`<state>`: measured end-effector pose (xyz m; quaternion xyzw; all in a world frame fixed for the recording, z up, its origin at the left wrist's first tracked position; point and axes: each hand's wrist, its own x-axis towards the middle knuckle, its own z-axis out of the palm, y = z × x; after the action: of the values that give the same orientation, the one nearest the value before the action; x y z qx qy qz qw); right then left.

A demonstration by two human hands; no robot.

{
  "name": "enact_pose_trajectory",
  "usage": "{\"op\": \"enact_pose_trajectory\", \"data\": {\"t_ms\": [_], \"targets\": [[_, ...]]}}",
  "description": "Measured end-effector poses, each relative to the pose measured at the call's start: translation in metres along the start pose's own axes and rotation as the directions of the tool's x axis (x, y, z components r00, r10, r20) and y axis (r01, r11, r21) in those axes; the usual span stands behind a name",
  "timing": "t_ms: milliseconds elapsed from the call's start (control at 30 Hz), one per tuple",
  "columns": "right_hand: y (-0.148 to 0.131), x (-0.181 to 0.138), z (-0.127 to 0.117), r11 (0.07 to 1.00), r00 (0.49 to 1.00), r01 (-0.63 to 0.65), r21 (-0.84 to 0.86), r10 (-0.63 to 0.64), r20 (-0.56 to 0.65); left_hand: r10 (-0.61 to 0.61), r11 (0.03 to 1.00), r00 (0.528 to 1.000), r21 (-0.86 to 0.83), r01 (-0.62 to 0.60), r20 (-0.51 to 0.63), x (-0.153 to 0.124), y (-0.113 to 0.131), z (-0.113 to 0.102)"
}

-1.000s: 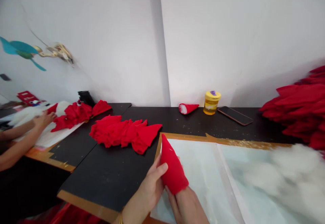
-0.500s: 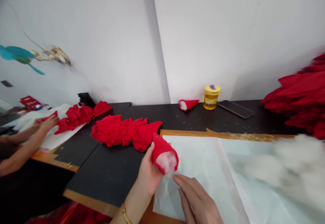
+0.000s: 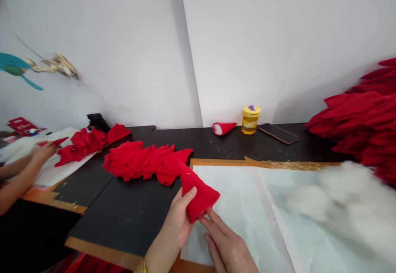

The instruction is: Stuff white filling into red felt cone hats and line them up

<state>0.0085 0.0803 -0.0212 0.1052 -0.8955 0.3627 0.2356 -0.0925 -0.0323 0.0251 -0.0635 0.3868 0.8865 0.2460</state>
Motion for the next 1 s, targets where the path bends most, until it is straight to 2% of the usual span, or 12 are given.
{"op": "enact_pose_trajectory", "data": {"t_ms": [67, 133, 233, 333, 433, 567, 700, 800, 900, 1000], "targets": [[0.003, -0.004, -0.01, 0.999, 0.996, -0.026, 0.024, 0.028, -0.082, -0.048, 0.998, 0.994, -0.051, 0.043, -0.098, 0.008, 0.004, -0.001], [0.004, -0.004, -0.018, 0.994, 0.985, -0.086, 0.073, 0.095, -0.141, -0.102, 0.993, 0.983, -0.081, 0.091, -0.149, 0.014, 0.007, -0.001], [0.002, 0.007, -0.022, 0.987, 0.973, -0.124, 0.103, 0.141, -0.182, -0.182, 0.979, 0.977, -0.118, 0.169, -0.112, 0.015, 0.007, 0.001], [-0.001, 0.026, -0.012, 0.991, 0.965, -0.128, -0.027, 0.118, -0.234, -0.238, 0.965, 0.969, -0.13, 0.228, -0.062, 0.009, 0.003, 0.004], [0.001, 0.042, 0.001, 0.957, 0.951, -0.227, -0.181, 0.177, -0.253, -0.217, 0.974, 0.976, -0.071, 0.215, -0.028, 0.002, -0.005, 0.005], [0.007, 0.047, 0.01, 0.936, 0.93, -0.306, -0.175, 0.255, -0.265, -0.141, 0.99, 0.99, 0.012, 0.141, -0.013, -0.004, -0.017, 0.004], [0.006, 0.046, 0.008, 0.943, 0.919, -0.329, -0.054, 0.306, -0.249, -0.115, 0.993, 0.993, 0.026, 0.115, -0.033, -0.006, -0.024, 0.004], [0.003, 0.044, 0.006, 0.919, 0.892, -0.364, 0.15, 0.39, -0.227, -0.07, 0.996, 0.996, 0.049, 0.073, -0.047, -0.006, -0.025, 0.002], [0.0, 0.04, 0.006, 0.792, 0.851, -0.39, 0.47, 0.505, -0.146, -0.008, 0.998, 0.997, 0.066, 0.013, -0.074, -0.003, -0.023, 0.0], [-0.002, 0.034, 0.006, 0.695, 0.83, -0.386, 0.606, 0.548, -0.1, 0.026, 0.999, 0.994, 0.033, -0.023, -0.106, 0.0, -0.02, -0.003]]}}
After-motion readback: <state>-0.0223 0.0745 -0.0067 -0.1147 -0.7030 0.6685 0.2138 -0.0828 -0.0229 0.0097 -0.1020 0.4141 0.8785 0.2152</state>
